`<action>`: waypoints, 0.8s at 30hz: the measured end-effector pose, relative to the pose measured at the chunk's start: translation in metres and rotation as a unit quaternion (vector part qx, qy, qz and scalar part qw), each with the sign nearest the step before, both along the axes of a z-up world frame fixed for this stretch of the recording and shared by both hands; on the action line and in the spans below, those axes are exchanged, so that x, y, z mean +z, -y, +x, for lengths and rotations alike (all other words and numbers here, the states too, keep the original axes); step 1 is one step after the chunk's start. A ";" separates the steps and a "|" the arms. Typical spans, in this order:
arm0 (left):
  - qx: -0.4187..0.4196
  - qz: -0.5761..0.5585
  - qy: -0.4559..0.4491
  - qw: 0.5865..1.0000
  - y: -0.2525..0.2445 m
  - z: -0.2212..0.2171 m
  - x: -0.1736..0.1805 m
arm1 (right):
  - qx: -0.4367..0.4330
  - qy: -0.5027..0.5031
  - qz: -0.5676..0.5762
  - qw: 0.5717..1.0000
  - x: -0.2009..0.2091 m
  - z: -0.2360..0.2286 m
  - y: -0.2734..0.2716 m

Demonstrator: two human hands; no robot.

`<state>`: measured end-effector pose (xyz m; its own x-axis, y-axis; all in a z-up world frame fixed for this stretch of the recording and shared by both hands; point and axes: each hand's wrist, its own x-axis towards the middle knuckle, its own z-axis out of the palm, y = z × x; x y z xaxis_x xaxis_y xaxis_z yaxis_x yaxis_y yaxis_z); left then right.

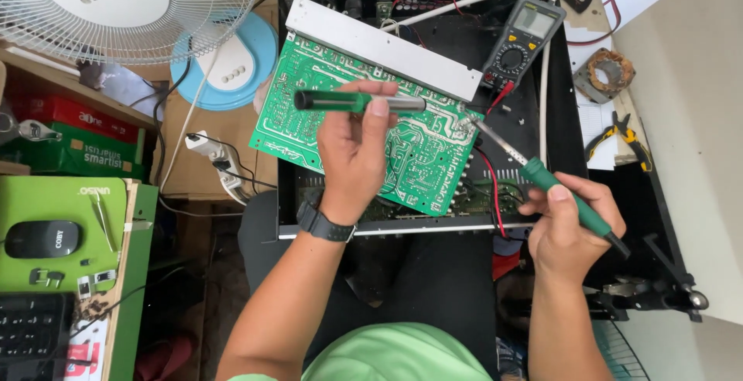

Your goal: A person uses a soldering iron and a desoldering pump to rework or repair components on a printed circuit board.

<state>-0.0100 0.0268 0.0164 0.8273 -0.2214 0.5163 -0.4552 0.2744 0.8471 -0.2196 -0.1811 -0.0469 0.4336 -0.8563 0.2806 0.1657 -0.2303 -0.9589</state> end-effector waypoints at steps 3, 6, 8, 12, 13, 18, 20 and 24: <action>0.004 -0.005 0.016 1.000 0.000 -0.001 -0.004 | -0.002 -0.004 0.009 1.000 -0.003 0.001 0.001; 0.015 0.039 -0.014 0.999 -0.007 -0.006 0.006 | -0.002 -0.012 -0.002 1.000 -0.002 0.001 0.000; 0.016 0.044 -0.010 0.999 -0.007 -0.006 0.004 | -0.003 -0.013 -0.002 1.000 -0.001 0.003 -0.001; 0.020 0.060 0.011 0.998 -0.006 -0.004 0.002 | -0.001 -0.023 -0.001 1.000 0.001 0.002 -0.001; 0.019 0.059 0.010 0.998 -0.006 -0.004 0.002 | -0.002 -0.024 -0.002 1.000 0.001 0.003 -0.002; 0.002 0.057 -0.001 0.998 -0.008 -0.006 -0.002 | -0.003 -0.019 0.003 1.000 -0.001 0.003 -0.001; -0.001 0.056 -0.001 0.998 -0.007 -0.006 -0.003 | -0.004 -0.020 0.002 1.000 0.000 0.004 -0.002; 0.004 0.060 -0.006 0.998 -0.005 -0.006 -0.005 | 0.014 -0.022 -0.044 0.999 0.001 0.006 -0.006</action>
<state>-0.0163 0.0319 0.0113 0.8352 -0.2746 0.4765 -0.4462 0.1681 0.8790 -0.2138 -0.1755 -0.0460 0.4707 -0.8169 0.3334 0.1307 -0.3091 -0.9420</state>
